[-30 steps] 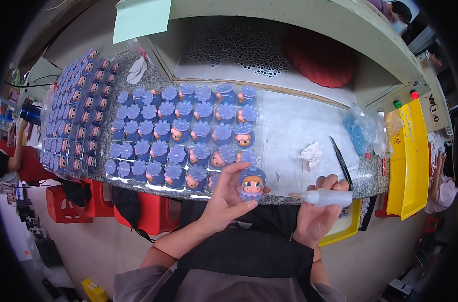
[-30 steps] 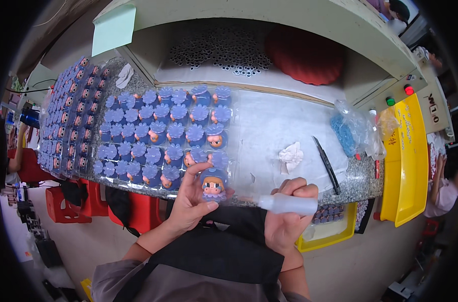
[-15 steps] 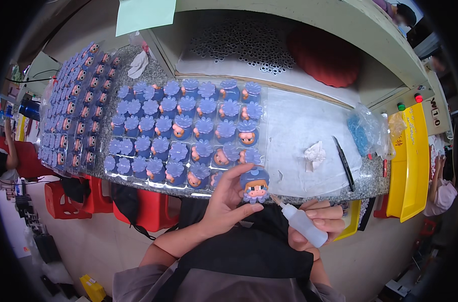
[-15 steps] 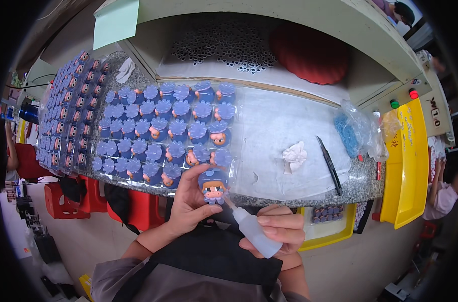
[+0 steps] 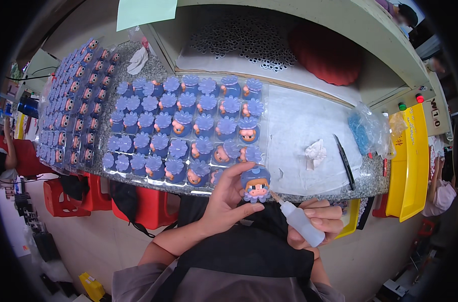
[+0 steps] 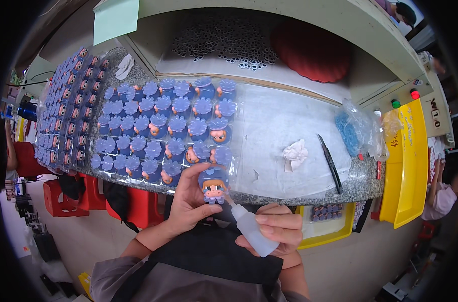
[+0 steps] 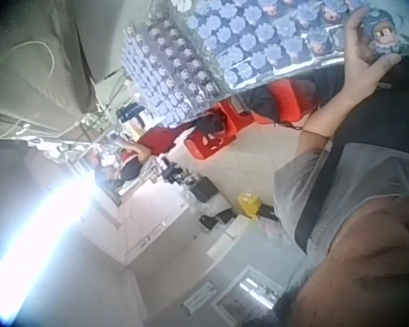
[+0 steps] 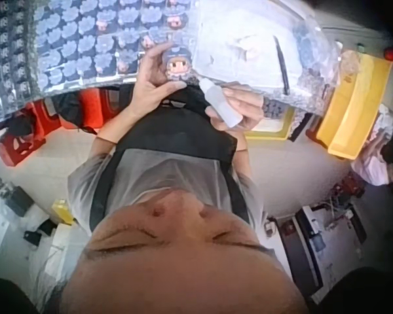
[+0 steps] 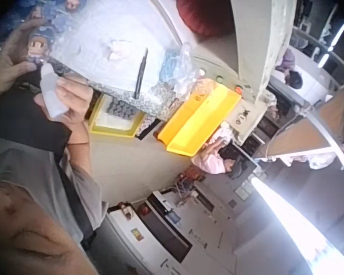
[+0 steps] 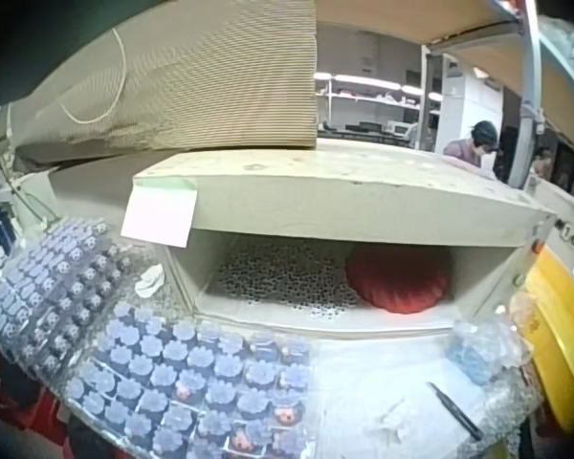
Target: The recorder is applying glue to small character figurines and assembling them at a workstation.
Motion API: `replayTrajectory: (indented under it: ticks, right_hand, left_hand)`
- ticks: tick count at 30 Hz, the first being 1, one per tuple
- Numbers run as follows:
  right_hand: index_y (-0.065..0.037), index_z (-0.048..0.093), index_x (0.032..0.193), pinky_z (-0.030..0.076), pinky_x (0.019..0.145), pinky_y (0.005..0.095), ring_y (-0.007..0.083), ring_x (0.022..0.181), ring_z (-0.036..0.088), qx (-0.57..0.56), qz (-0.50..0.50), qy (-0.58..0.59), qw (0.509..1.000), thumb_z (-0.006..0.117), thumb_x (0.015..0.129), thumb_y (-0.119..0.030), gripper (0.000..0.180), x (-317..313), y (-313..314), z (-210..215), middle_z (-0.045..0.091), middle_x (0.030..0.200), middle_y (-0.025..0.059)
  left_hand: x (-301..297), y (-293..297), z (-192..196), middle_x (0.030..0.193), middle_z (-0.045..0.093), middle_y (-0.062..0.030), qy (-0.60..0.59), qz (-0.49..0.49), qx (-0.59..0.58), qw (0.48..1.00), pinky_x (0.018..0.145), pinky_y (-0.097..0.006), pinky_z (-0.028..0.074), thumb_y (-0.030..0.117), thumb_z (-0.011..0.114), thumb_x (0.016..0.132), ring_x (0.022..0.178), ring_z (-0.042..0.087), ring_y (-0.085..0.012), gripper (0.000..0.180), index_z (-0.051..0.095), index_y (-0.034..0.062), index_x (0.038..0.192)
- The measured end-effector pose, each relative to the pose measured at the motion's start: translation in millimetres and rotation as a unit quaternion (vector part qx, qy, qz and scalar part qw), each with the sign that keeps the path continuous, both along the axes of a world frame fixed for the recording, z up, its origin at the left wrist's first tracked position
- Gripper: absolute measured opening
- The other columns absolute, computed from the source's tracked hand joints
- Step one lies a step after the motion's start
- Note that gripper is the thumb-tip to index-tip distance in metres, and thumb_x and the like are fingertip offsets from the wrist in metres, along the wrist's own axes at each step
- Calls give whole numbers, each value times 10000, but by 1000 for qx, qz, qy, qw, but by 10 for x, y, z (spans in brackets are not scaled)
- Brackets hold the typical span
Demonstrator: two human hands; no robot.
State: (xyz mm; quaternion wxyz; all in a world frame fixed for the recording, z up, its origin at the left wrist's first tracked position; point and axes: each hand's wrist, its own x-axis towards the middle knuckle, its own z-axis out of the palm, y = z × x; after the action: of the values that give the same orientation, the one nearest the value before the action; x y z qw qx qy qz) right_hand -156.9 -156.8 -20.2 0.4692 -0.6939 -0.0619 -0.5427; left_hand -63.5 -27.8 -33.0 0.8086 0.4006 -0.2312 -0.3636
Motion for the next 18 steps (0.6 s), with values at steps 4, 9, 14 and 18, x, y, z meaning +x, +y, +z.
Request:
replayTrajectory:
  ticks: [4, 9, 14, 18]
  right_hand:
    - [-35, 414, 902, 378, 413, 205, 126, 541, 429, -13, 6, -6, 1000, 707, 713, -261, 415, 17, 7, -8, 443, 808, 90]
    - [-30, 428, 915, 386, 424, 215, 135, 542, 444, -7, 22, 0, 1000, 718, 702, -215, 405, -1, -4, 4, 456, 821, 96]
    - [-29, 435, 906, 394, 431, 218, 140, 548, 455, -9, 31, 4, 999, 728, 689, -186, 397, -11, -14, 4, 459, 818, 95]
    - [-29, 439, 901, 399, 435, 220, 136, 547, 453, -9, 35, 1, 999, 728, 679, -151, 385, -13, -17, -8, 460, 816, 94]
  left_hand:
    - [13, 22, -5, 1226, 317, -83, -3, 2, -6, 1000, 911, -304, 364, -127, 603, 695, 1132, 372, -171, 688, 261, 32, 1270]
    - [3, 1, 1, 1217, 319, -80, 3, 3, -1, 1000, 910, -303, 365, -129, 605, 692, 1126, 376, -169, 688, 262, 30, 1267]
    - [4, 10, -3, 1215, 317, -78, 9, 3, 3, 1000, 908, -302, 367, -130, 608, 687, 1124, 376, -166, 690, 264, 30, 1264]
    - [1, 10, 2, 1215, 315, -77, 10, 7, 8, 1000, 907, -302, 368, -129, 612, 684, 1127, 371, -164, 689, 270, 32, 1260]
